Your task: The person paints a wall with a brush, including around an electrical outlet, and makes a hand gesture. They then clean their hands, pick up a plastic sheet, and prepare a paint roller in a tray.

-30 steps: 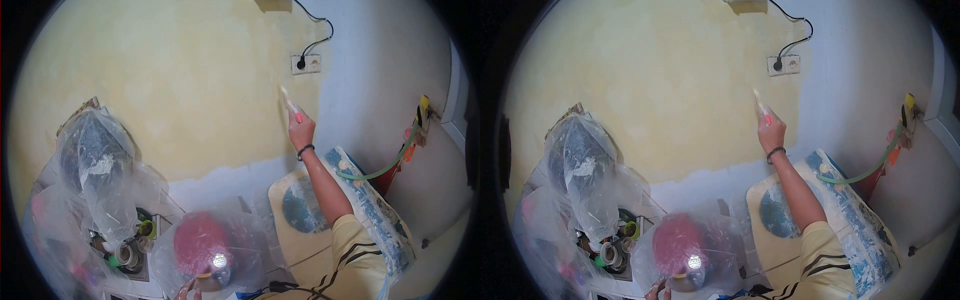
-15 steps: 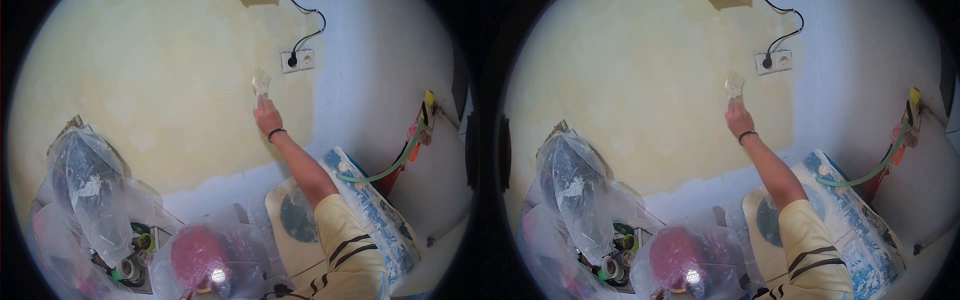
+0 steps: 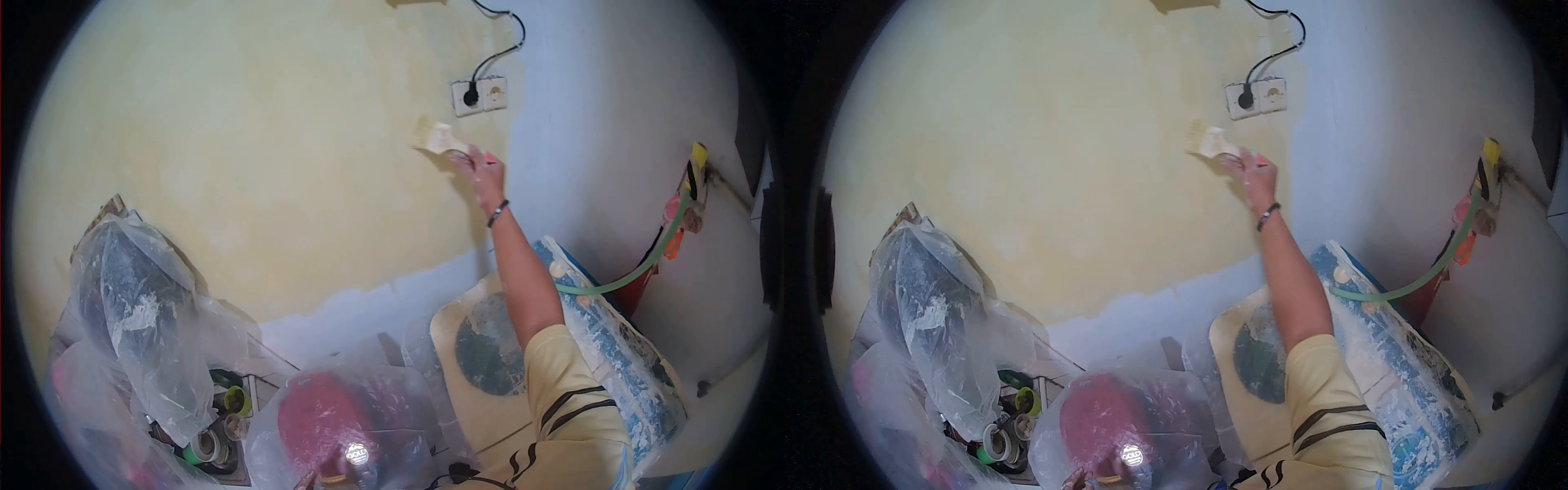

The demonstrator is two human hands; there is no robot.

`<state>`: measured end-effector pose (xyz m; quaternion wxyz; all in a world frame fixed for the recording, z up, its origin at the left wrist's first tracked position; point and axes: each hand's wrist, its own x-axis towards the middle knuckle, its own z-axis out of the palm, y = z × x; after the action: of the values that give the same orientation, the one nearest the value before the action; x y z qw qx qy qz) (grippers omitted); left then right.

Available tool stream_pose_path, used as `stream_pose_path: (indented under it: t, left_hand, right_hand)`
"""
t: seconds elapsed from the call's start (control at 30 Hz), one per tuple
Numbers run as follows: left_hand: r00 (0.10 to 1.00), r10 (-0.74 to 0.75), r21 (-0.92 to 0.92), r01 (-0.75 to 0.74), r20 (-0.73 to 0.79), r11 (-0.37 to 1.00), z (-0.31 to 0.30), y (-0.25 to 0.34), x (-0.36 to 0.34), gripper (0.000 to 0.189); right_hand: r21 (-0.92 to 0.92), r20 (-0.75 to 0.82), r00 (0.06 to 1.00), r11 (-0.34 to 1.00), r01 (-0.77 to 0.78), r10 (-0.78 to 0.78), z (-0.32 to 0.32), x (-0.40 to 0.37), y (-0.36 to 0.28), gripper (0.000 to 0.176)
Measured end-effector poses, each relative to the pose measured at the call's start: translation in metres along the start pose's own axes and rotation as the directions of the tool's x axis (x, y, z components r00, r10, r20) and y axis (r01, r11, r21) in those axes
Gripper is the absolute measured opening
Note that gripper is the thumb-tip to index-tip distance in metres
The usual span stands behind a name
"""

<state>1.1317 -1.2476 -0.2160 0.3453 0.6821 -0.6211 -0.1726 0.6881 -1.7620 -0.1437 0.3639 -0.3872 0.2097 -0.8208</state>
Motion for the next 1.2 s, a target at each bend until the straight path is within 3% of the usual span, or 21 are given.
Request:
stream_pose_path:
  t: [0.03, 0.1, 0.17, 0.23, 0.27, 0.33, 0.4, 0.5, 0.6, 0.67, 0.73, 0.8, 0.83, 0.9, 0.97, 1.03, 1.1, 1.13, 1.2]
  left_hand:
    - [1.000, 0.020, 0.015, -0.020, -0.021, 1.000, -0.001, -0.001, -0.002, 0.032]
    - [0.997, -0.078, -0.032, 0.078, -0.021, 0.996, -0.002, -0.008, -0.008, 0.032]
    - [0.995, -0.100, -0.035, 0.099, -0.019, 0.994, -0.003, -0.009, -0.009, 0.032]
    - [0.999, -0.052, 0.009, 0.052, -0.017, 0.999, -0.007, -0.003, -0.007, 0.033]
    - [0.998, -0.062, 0.010, 0.062, -0.014, 0.998, -0.008, -0.002, -0.006, 0.033]
    - [0.997, -0.078, 0.007, 0.078, -0.009, 0.997, -0.008, -0.001, -0.005, 0.034]
    - [0.998, -0.054, -0.012, 0.053, -0.023, 0.999, -0.007, -0.005, -0.008, 0.034]
    - [0.999, -0.044, 0.009, 0.044, -0.025, 0.999, -0.004, -0.002, -0.007, 0.034]
    - [1.000, -0.006, 0.017, 0.007, -0.014, 1.000, -0.010, 0.006, 0.000, 0.034]
    - [1.000, -0.001, -0.006, 0.001, -0.002, 1.000, -0.010, 0.011, 0.002, 0.033]
    - [1.000, -0.028, -0.010, 0.027, -0.011, 1.000, -0.013, 0.014, 0.000, 0.033]
    - [0.999, -0.041, -0.012, 0.041, -0.019, 0.999, -0.008, 0.016, -0.002, 0.033]
    - [0.999, -0.037, -0.002, 0.037, -0.030, 0.999, -0.009, 0.017, -0.001, 0.033]
    - [1.000, -0.007, 0.021, 0.008, -0.011, 1.000, -0.004, 0.012, 0.005, 0.033]
    - [1.000, 0.011, 0.013, -0.011, 0.009, 1.000, 0.002, 0.020, 0.017, 0.032]
    - [0.998, 0.036, 0.018, -0.037, 0.049, 0.999, 0.006, 0.021, 0.023, 0.032]
    - [0.999, 0.024, 0.014, -0.025, 0.046, 1.000, 0.018, 0.008, 0.027, 0.031]
    - [0.999, 0.007, -0.096, -0.003, 0.041, 0.995, 0.024, 0.008, 0.028, 0.031]
    - [0.994, 0.099, -0.051, -0.097, 0.039, 0.994, 0.027, 0.017, 0.034, 0.030]
  right_hand:
    - [-0.085, 0.000, 0.998, 0.995, 0.057, -0.057, -0.006, -0.002, -0.007, 0.025]
    - [-0.316, 0.008, 0.973, 0.923, 0.221, -0.230, 0.005, -0.010, -0.016, 0.025]
    - [-0.582, 0.050, 0.892, 0.713, 0.391, -0.449, 0.021, -0.019, -0.024, 0.024]
    - [-0.731, 0.253, 0.755, 0.392, 0.558, -0.605, 0.039, -0.017, -0.026, 0.023]
    - [-0.766, 0.366, 0.676, 0.206, 0.609, -0.640, 0.045, -0.017, -0.022, 0.023]
    - [-0.755, 0.540, 0.687, 0.080, 0.651, -0.486, 0.051, -0.026, 0.003, 0.023]
    - [-0.674, 0.628, 0.685, 0.182, 0.716, -0.369, 0.055, -0.055, 0.013, 0.027]
    - [-0.543, 0.507, 0.768, 0.547, 0.637, -0.391, 0.071, -0.097, 0.004, 0.018]
    - [-0.509, 0.312, 0.933, 0.798, 0.323, -0.179, 0.062, -0.065, 0.007, 0.020]
    - [-0.724, 0.250, 0.965, 0.647, 0.238, -0.076, 0.037, -0.013, -0.006, 0.022]
    - [-0.745, 0.257, 0.935, 0.566, 0.352, -0.244, 0.031, 0.012, -0.036, 0.020]
    - [-0.773, 0.359, 0.735, 0.258, 0.579, -0.576, 0.042, 0.021, -0.066, 0.018]
    - [-0.705, 0.388, 0.662, 0.256, 0.661, -0.641, 0.052, 0.017, -0.081, 0.019]
    - [-0.659, 0.601, 0.533, 0.007, 0.752, -0.595, 0.050, 0.024, -0.078, 0.022]
    - [-0.564, 0.744, 0.477, -0.056, 0.824, -0.467, 0.031, 0.026, -0.036, 0.023]
    - [-0.598, 0.781, 0.568, -0.050, 0.800, -0.258, 0.017, -0.015, -0.002, 0.026]
    - [-0.557, 0.804, 0.564, 0.091, 0.825, -0.188, 0.006, -0.067, 0.023, 0.023]
    - [-0.535, 0.815, 0.558, 0.167, 0.828, -0.158, 0.002, -0.091, 0.030, 0.021]
    - [-0.651, 0.733, 0.679, 0.333, 0.682, 0.041, 0.008, -0.123, 0.023, 0.014]
